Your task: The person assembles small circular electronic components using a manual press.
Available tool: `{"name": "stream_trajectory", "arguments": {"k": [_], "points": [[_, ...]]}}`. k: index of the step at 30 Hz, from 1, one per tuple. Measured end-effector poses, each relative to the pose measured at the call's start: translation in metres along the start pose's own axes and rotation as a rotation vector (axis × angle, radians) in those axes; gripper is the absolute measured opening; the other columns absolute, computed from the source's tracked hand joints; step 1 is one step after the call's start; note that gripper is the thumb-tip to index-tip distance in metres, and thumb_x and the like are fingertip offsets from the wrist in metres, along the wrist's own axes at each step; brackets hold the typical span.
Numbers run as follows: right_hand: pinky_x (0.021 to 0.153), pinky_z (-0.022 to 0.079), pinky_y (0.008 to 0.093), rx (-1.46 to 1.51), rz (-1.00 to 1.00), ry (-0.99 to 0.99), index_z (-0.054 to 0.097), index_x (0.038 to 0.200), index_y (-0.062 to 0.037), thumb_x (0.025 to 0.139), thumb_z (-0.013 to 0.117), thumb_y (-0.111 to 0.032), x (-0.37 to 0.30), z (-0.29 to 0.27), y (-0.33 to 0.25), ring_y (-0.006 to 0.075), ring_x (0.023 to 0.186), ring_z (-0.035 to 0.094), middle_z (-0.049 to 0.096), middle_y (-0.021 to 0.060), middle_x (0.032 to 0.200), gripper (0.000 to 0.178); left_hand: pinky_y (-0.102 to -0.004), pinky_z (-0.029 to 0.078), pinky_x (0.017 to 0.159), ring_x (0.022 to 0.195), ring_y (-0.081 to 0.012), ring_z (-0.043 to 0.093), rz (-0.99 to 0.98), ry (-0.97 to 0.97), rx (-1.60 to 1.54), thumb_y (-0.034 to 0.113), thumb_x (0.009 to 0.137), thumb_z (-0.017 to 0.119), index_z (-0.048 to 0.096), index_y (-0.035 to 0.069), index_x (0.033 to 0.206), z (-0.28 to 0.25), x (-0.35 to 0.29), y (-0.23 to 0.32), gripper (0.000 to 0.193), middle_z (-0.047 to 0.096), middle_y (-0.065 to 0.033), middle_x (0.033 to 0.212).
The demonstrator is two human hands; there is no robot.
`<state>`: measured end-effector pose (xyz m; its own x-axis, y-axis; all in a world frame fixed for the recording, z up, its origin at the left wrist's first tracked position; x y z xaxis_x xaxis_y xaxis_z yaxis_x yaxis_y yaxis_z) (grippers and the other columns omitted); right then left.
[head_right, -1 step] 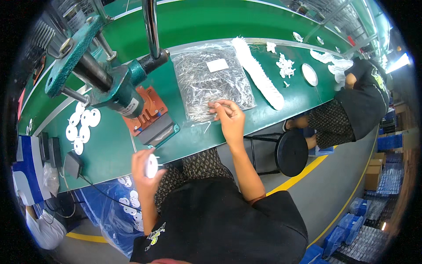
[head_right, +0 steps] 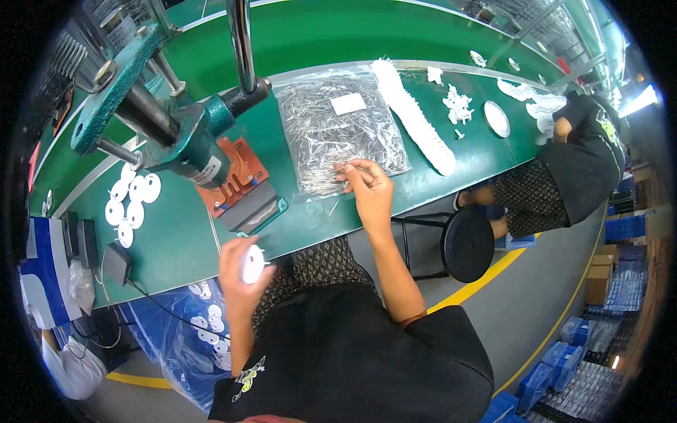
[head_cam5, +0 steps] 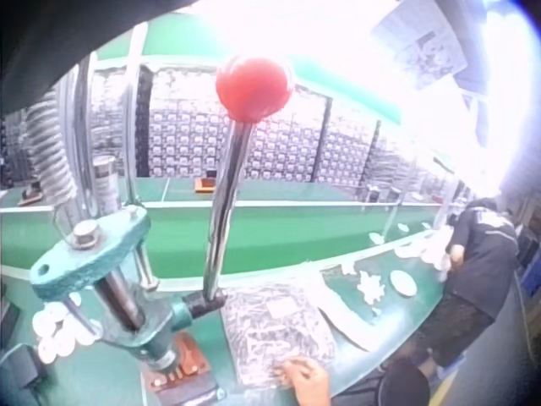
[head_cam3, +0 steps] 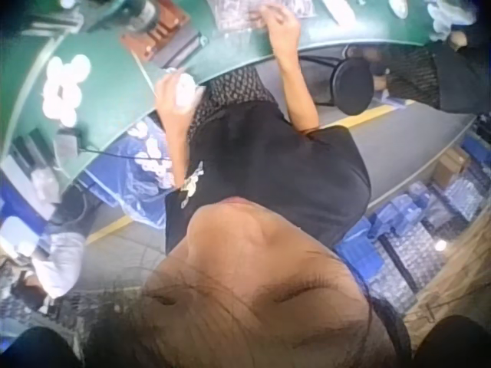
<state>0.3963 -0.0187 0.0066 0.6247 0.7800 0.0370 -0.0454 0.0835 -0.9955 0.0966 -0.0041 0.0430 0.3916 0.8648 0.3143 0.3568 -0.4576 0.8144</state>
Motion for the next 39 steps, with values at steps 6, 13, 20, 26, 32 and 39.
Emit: {"name": "stream_trajectory", "arguments": {"k": [6, 13, 20, 26, 32, 39], "points": [[0.063, 0.044, 0.022, 0.098, -0.071, 0.057, 0.054, 0.111, -0.0009, 0.102, 0.055, -0.01, -0.017, -0.01, -0.008, 0.0104, 0.076, 0.063, 0.072, 0.0132, 0.094, 0.013, -0.0402, 0.052, 0.084, 0.099, -0.0319, 0.063, 0.166, -0.173, -0.049, 0.017, 0.071, 0.086, 0.068, 0.004, 0.118, 0.057, 0.017, 0.026, 0.052, 0.062, -0.0145, 0.113], [0.057, 0.034, 0.0221, 0.165, -0.057, 0.345, 0.048, 0.11, -0.0065, 0.106, 0.046, -0.012, -0.076, -0.055, 0.005, 0.007, 0.063, 0.038, 0.041, -0.0018, 0.073, 0.007, -0.0371, 0.053, 0.08, 0.097, -0.0298, 0.064, 0.07, -0.198, -0.149, 0.013, 0.071, 0.084, 0.068, 0.004, 0.119, 0.054, 0.021, 0.016, 0.051, 0.062, -0.0144, 0.113], [0.048, 0.022, 0.0218, 0.342, 0.49, 0.143, 0.06, 0.092, -0.0038, 0.101, 0.059, -0.03, -0.104, -0.066, 0.049, 0.0035, 0.055, 0.034, 0.04, -0.0055, 0.066, 0.028, -0.0377, 0.052, 0.083, 0.096, -0.0314, 0.064, 0.088, -0.21, -0.112, 0.011, 0.07, 0.083, 0.069, 0.005, 0.116, 0.059, 0.023, 0.02, 0.049, 0.064, -0.0138, 0.111], [0.044, 0.015, 0.0244, -0.028, 0.627, -0.049, 0.069, 0.08, -0.0003, 0.095, 0.07, -0.03, -0.092, -0.041, 0.046, 0.0013, 0.045, 0.025, 0.036, -0.0102, 0.052, 0.033, -0.0383, 0.052, 0.082, 0.095, -0.0312, 0.065, 0.087, -0.209, -0.102, 0.012, 0.069, 0.083, 0.07, 0.006, 0.114, 0.062, 0.022, 0.019, 0.047, 0.065, -0.0128, 0.11], [0.045, 0.02, 0.0244, -0.269, 0.245, -0.017, 0.067, 0.076, -0.0019, 0.095, 0.069, -0.025, -0.094, -0.051, 0.005, 0.0017, 0.048, 0.03, 0.042, -0.0086, 0.056, 0.03, -0.0358, 0.051, 0.085, 0.098, -0.031, 0.064, 0.107, -0.205, -0.087, 0.009, 0.071, 0.08, 0.068, 0.003, 0.116, 0.061, 0.017, 0.019, 0.047, 0.063, -0.0161, 0.112], [0.046, 0.018, 0.0263, 0.412, 0.387, 0.212, 0.039, 0.06, -0.0133, 0.101, 0.055, -0.029, -0.094, -0.07, 0.043, 0.0063, 0.045, 0.022, 0.027, -0.0061, 0.053, 0.047, -0.039, 0.052, 0.078, 0.092, -0.0317, 0.065, 0.14, -0.188, -0.1, 0.015, 0.069, 0.084, 0.07, 0.006, 0.113, 0.059, 0.021, 0.017, 0.047, 0.065, -0.0124, 0.108]]}}
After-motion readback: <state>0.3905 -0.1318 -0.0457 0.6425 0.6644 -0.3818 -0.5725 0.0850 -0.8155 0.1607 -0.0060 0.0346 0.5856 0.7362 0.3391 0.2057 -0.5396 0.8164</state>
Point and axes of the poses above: each hand's wrist, its own x-axis towards the middle knuckle, its own z-axis out of the palm, y = z × x, the point moved 8 cm from there along x, towards the middle knuckle
